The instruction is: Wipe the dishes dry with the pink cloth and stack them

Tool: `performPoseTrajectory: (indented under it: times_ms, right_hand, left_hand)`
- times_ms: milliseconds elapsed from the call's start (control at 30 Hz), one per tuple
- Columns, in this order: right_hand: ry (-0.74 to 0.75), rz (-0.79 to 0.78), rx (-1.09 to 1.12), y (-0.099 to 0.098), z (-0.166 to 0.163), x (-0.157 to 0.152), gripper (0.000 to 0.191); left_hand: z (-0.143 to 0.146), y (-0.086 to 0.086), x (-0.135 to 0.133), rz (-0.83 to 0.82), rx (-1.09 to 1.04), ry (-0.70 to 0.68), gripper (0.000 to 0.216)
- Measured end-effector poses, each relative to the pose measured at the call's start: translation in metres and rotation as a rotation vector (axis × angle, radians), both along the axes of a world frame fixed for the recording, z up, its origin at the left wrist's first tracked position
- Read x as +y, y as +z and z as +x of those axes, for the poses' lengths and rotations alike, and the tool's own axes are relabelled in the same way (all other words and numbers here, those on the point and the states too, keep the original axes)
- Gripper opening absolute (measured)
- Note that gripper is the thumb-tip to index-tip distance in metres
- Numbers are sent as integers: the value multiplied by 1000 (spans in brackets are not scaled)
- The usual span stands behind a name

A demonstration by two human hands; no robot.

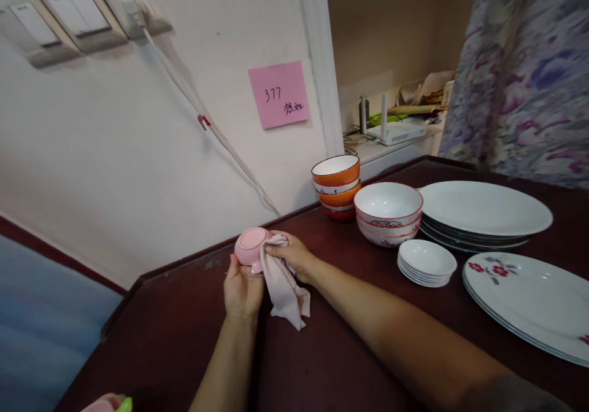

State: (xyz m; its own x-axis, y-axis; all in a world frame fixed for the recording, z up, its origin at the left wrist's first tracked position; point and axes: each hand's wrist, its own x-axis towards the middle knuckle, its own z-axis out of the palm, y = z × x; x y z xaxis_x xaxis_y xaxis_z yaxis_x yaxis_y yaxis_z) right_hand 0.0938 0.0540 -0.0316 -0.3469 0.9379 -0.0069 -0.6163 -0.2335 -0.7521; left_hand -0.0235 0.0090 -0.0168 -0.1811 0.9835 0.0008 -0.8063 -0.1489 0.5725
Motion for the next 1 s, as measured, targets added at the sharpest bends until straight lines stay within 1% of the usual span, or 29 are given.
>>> performPoseTrajectory:
  times_ms: [33,67,133,200,300,333,367,433,500,567,600,667,700,733,767,800,833,867,933,1000]
  right_hand:
    - [-9,11,-6,0,0,0,58]
    - [-25,11,-12,0,0,0,59]
    - [-61,-17,-22,3,3,2,51]
    - [-65,-107,-75,6,8,4,44]
    - [4,-255,-157,11,12,4,43]
    - [31,-260,-152,13,11,4,42]
    - [50,-229,-131,15,11,3,41]
    - [46,-76,-91,20,8,1,34]
    - [-3,165,-134,25,5,-3,26]
    - [-80,494,-328,28,5,-9,14]
    - [-120,678,-475,28,6,-13,9]
    - [-164,1017,-794,27,7,-21,8]
    - [-152,1140,-919,26,7,-24,9]
    - [-118,1213,-997,24,7,-26,9]
    - [-79,1233,-1017,23,6,-26,8]
    - [-47,1207,-987,21,5,-25,8]
    - [-42,1134,-925,20,4,-22,9]
    - [-64,1014,-848,19,5,-16,11]
    - [-164,685,-703,17,9,1,14]
    - [-329,356,-568,16,20,22,19]
  left_hand:
    - [-1,-2,0,-16,-9,-15,49]
    - [-1,-3,0,-30,-20,-27,49]
    - [0,-6,0,-40,-49,-44,47]
    - [0,-9,1,-31,-73,-71,45]
    - [1,-11,2,-26,-69,-93,43]
    - [1,-11,3,-28,-57,-79,42]
    - [1,-11,4,-30,-43,-48,41]
    - [0,-9,5,-61,2,39,37]
    - [0,-7,4,-140,54,104,32]
    - [1,-3,2,-230,74,97,32]
    - [1,-2,0,-258,64,68,36]
    - [1,-2,-4,-266,19,0,50]
    - [0,-2,-5,-253,-3,-34,55]
    - [-2,-4,-6,-236,-22,-59,58]
    - [-5,-6,-7,-225,-36,-76,60]
    - [-8,-9,-7,-220,-46,-80,61]
    - [-11,-11,-7,-217,-53,-65,60]
    - [-15,-14,-6,-219,-57,-29,59]
    - [-20,-16,-6,-230,-56,68,52]
    - [-22,-16,-6,-224,-44,117,47]
